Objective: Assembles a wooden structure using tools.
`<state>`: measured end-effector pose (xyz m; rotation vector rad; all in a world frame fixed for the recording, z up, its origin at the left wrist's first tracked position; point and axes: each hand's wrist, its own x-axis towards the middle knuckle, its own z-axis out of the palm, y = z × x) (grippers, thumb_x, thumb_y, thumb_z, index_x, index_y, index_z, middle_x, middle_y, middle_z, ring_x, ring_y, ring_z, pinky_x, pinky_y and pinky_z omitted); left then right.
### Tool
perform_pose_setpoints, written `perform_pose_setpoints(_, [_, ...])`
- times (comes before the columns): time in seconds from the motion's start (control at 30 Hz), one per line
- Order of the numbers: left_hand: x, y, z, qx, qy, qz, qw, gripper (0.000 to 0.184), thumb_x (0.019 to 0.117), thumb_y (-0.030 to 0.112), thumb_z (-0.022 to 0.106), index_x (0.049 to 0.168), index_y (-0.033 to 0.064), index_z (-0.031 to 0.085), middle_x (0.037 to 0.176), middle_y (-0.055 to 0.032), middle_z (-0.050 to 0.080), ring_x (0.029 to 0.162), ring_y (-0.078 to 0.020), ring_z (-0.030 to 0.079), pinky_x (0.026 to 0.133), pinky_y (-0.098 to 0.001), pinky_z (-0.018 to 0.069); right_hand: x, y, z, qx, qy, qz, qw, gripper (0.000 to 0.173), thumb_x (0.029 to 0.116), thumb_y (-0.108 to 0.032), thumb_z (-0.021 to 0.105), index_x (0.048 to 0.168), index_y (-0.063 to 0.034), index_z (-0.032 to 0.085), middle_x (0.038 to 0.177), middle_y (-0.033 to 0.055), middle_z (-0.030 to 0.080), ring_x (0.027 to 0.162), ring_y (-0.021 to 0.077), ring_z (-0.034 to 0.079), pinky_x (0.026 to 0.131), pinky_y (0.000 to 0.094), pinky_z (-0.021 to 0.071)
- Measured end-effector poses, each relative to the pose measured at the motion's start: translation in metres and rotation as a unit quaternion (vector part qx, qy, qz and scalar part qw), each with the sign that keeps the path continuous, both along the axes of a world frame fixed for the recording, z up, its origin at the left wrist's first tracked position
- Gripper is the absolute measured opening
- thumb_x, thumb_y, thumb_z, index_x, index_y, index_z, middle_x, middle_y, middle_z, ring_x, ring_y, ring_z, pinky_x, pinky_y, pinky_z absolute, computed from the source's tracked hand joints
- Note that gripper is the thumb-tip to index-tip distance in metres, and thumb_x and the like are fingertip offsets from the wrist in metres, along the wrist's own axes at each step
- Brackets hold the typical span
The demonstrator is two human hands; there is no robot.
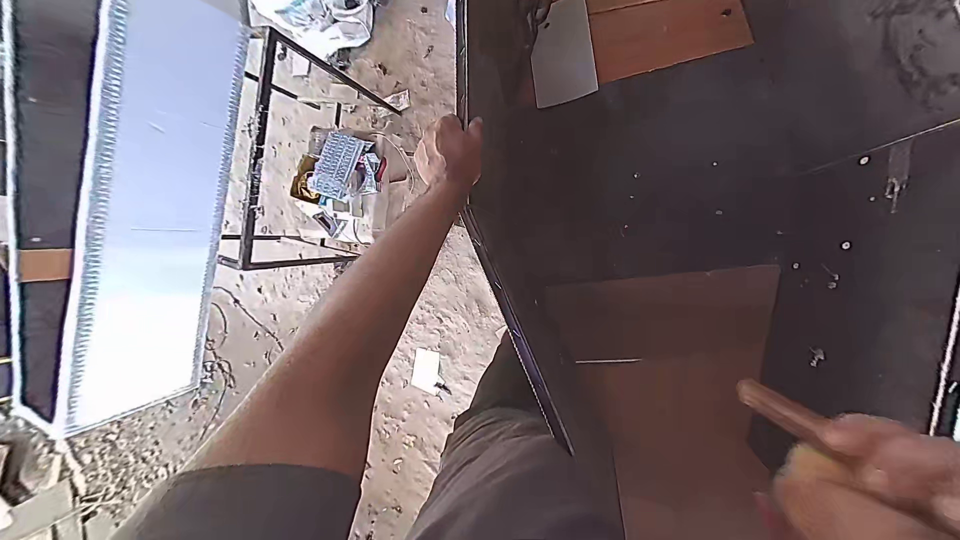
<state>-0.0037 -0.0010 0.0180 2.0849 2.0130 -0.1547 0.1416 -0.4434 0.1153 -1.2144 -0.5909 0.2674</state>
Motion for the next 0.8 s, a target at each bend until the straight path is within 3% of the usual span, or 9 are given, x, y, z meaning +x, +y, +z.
perform_pose_setpoints(0.1, [0.001, -0.002, 0.006, -0.013, 0.004, -0.003, 1.0, 0.059, 0.1019, 0.059, 0.043, 0.107, 0.0063, 0.069, 0.113, -0.0199, 0.071, 0.111, -0.0389, 0.067, 0.086, -0.0668, 0.0504, -0.085, -0.019, -0.043, -0.334, 0.002, 0.048, 0.941, 0.022, 0.105, -0.024, 0.053, 0.095, -0.0071, 0.062, 0.07, 0.0021, 0.063, 0.062, 0.0119, 0.065, 0.062, 0.0281, 0.0594])
perform_pose_setpoints(0.13, [0.0, -0.002, 0.006, -0.017, 0.005, -0.004, 1.0, 0.059, 0.1021, 0.059, 0.043, 0.107, 0.0063, 0.069, 0.114, -0.0197, 0.071, 0.112, -0.0387, 0.067, 0.087, -0.0666, 0.0504, -0.106, -0.028, -0.052, -0.512, 0.008, 0.154, 0.845, 0.029, 0.104, -0.02, 0.055, 0.108, 0.0077, 0.063, 0.08, 0.0165, 0.068, 0.071, 0.0258, 0.069, 0.072, 0.041, 0.0593])
perform_pose_setpoints(0.2, [-0.001, 0.001, 0.0, -0.009, -0.005, -0.007, 1.0, 0.059, 0.1016, 0.059, 0.043, 0.107, 0.0063, 0.069, 0.112, -0.0196, 0.07, 0.111, -0.0387, 0.067, 0.086, -0.0668, 0.0502, -0.112, -0.04, -0.082, -0.65, 0.075, 0.309, 0.69, 0.039, 0.106, -0.024, 0.052, 0.13, 0.0066, 0.055, 0.091, 0.0225, 0.068, 0.081, 0.0361, 0.069, 0.075, 0.0548, 0.0559])
perform_pose_setpoints(0.33, [0.0, -0.007, 0.009, -0.01, -0.002, -0.007, 1.0, 0.057, 0.1025, 0.058, 0.043, 0.106, 0.0069, 0.069, 0.111, -0.0197, 0.071, 0.11, -0.0392, 0.068, 0.085, -0.0659, 0.0509, -0.063, -0.019, -0.063, -0.552, -0.064, 0.14, 0.82, 0.042, 0.1043, -0.038, 0.048, 0.114, 0.0003, 0.061, 0.066, 0.0025, 0.056, 0.049, 0.0145, 0.054, 0.044, 0.0363, 0.048])
perform_pose_setpoints(0.43, [0.002, -0.005, 0.007, -0.003, 0.0, 0.001, 1.0, 0.06, 0.1015, 0.06, 0.042, 0.106, 0.0071, 0.069, 0.113, -0.0194, 0.071, 0.112, -0.0389, 0.067, 0.086, -0.0666, 0.0504, -0.028, 0.014, -0.028, -0.303, -0.038, -0.006, 0.952, 0.032, 0.1078, -0.029, 0.048, 0.124, -0.002, 0.051, 0.073, -0.0052, 0.056, 0.052, 0.0063, 0.054, 0.043, 0.0264, 0.0507])
perform_pose_setpoints(0.53, [0.003, -0.005, 0.009, -0.003, 0.01, -0.001, 1.0, 0.06, 0.1017, 0.06, 0.042, 0.105, 0.0063, 0.069, 0.112, -0.0204, 0.071, 0.111, -0.039, 0.068, 0.085, -0.0664, 0.0505, -0.051, 0.02, -0.038, -0.165, 0.045, -0.071, 0.983, 0.017, 0.108, -0.037, 0.05, 0.114, -0.0211, 0.049, 0.07, -0.0084, 0.055, 0.048, 0.0083, 0.054, 0.041, 0.0279, 0.0521])
perform_pose_setpoints(0.6, [0.004, -0.007, 0.012, -0.009, 0.011, -0.003, 1.0, 0.059, 0.1019, 0.059, 0.042, 0.104, 0.0056, 0.068, 0.111, -0.0206, 0.071, 0.11, -0.0388, 0.068, 0.085, -0.0653, 0.0505, -0.098, -0.008, -0.06, -0.317, 0.145, 0.025, 0.937, 0.027, 0.1069, -0.036, 0.051, 0.101, -0.0105, 0.054, 0.061, -0.0047, 0.053, 0.045, 0.0087, 0.053, 0.041, 0.0289, 0.052])
perform_pose_setpoints(0.73, [0.002, -0.007, 0.008, -0.006, -0.004, -0.006, 1.0, 0.06, 0.1015, 0.06, 0.042, 0.109, 0.0059, 0.069, 0.112, -0.0213, 0.07, 0.111, -0.0406, 0.067, 0.086, -0.0676, 0.0494, -0.1, -0.03, -0.09, -0.578, 0.474, 0.316, 0.584, 0.021, 0.11, -0.026, 0.049, 0.124, -0.0108, 0.049, 0.063, -0.002, 0.042, 0.044, 0.0083, 0.042, 0.04, 0.0252, 0.0426])
perform_pose_setpoints(0.8, [0.003, -0.002, 0.006, -0.002, -0.011, -0.006, 1.0, 0.061, 0.102, 0.06, 0.042, 0.109, 0.0055, 0.069, 0.112, -0.0219, 0.07, 0.111, -0.0414, 0.066, 0.086, -0.068, 0.0488, -0.072, -0.029, -0.096, -0.553, 0.41, 0.277, 0.67, 0.02, 0.1083, -0.023, 0.05, 0.123, -0.0093, 0.053, 0.06, -0.001, 0.044, 0.041, 0.0093, 0.043, 0.038, 0.0262, 0.0431])
